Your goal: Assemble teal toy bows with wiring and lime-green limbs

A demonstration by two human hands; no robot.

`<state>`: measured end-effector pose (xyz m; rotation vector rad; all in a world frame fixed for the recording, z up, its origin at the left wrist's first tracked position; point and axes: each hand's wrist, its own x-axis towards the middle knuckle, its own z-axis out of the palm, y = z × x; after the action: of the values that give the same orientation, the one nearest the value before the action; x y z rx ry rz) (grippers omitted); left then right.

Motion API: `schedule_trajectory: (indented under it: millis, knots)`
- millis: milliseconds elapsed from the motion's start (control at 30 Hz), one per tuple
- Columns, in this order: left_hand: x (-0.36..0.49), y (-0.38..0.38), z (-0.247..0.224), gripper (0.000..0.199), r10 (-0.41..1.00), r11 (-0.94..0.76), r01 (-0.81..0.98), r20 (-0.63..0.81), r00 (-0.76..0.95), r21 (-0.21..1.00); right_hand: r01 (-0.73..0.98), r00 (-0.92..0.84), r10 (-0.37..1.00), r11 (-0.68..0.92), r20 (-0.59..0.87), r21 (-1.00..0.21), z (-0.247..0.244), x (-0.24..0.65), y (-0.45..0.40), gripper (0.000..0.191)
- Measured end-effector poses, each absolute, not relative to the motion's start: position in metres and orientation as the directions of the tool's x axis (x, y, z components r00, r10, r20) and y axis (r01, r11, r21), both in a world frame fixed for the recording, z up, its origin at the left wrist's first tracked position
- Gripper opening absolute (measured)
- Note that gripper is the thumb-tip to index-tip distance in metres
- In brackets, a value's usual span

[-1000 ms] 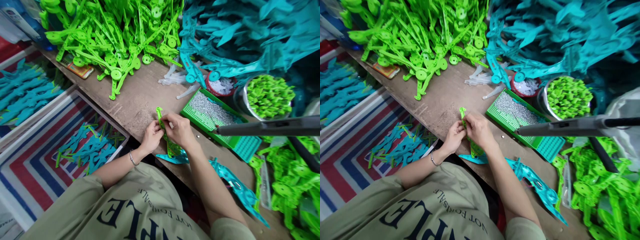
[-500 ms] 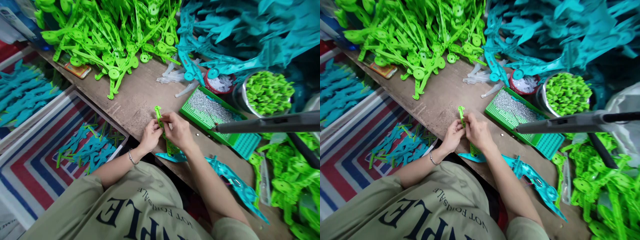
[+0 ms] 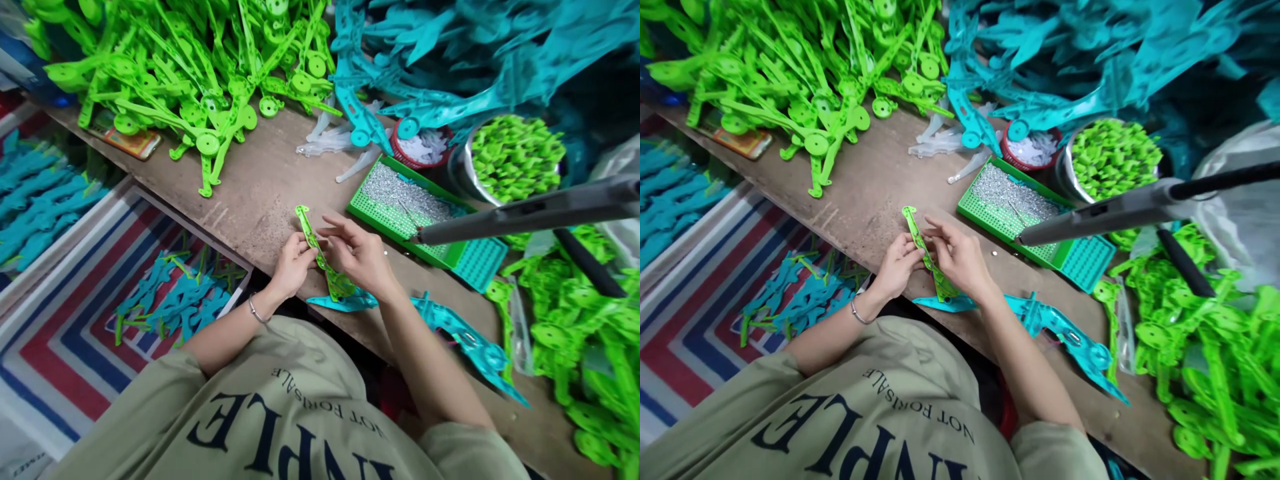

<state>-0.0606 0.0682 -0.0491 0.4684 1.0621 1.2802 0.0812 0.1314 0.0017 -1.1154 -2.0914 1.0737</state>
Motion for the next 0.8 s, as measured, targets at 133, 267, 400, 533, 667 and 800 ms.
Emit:
schedule_trajectory:
  millis: [133, 267, 400, 533, 667, 800]
  knots:
    - [-0.061, 0.065, -0.049, 0.044, 0.922, 0.307, -0.582, -0.387, -0.014, 0.753, 0.528, -0.397, 0.91, 0.335, 0.122, -0.78, 0.011, 0.103, 0.105, 0.022]
    - [-0.062, 0.061, -0.045, 0.048, 0.914, 0.352, -0.597, -0.401, 0.054, 0.721, 0.598, -0.415, 0.897, 0.392, 0.149, -0.699, 0.01, 0.114, 0.069, 0.014]
    - [-0.062, 0.06, -0.045, 0.057, 0.914, 0.368, -0.552, -0.401, 0.066, 0.748, 0.672, -0.411, 0.883, 0.463, 0.228, -0.578, -0.004, 0.11, 0.043, 0.007]
    - [-0.06, 0.062, -0.048, 0.068, 0.924, 0.347, -0.504, -0.38, 0.04, 0.791, 0.743, -0.393, 0.865, 0.499, 0.312, -0.445, -0.014, 0.102, 0.033, 0.014]
    - [-0.059, 0.064, -0.048, 0.068, 0.927, 0.344, -0.481, -0.372, 0.04, 0.806, 0.756, -0.415, 0.848, 0.523, 0.328, -0.394, -0.017, 0.102, 0.029, 0.015]
    - [-0.059, 0.064, -0.047, 0.069, 0.929, 0.337, -0.465, -0.37, 0.022, 0.819, 0.706, -0.346, 0.888, 0.459, 0.303, -0.539, -0.019, 0.105, 0.029, 0.021]
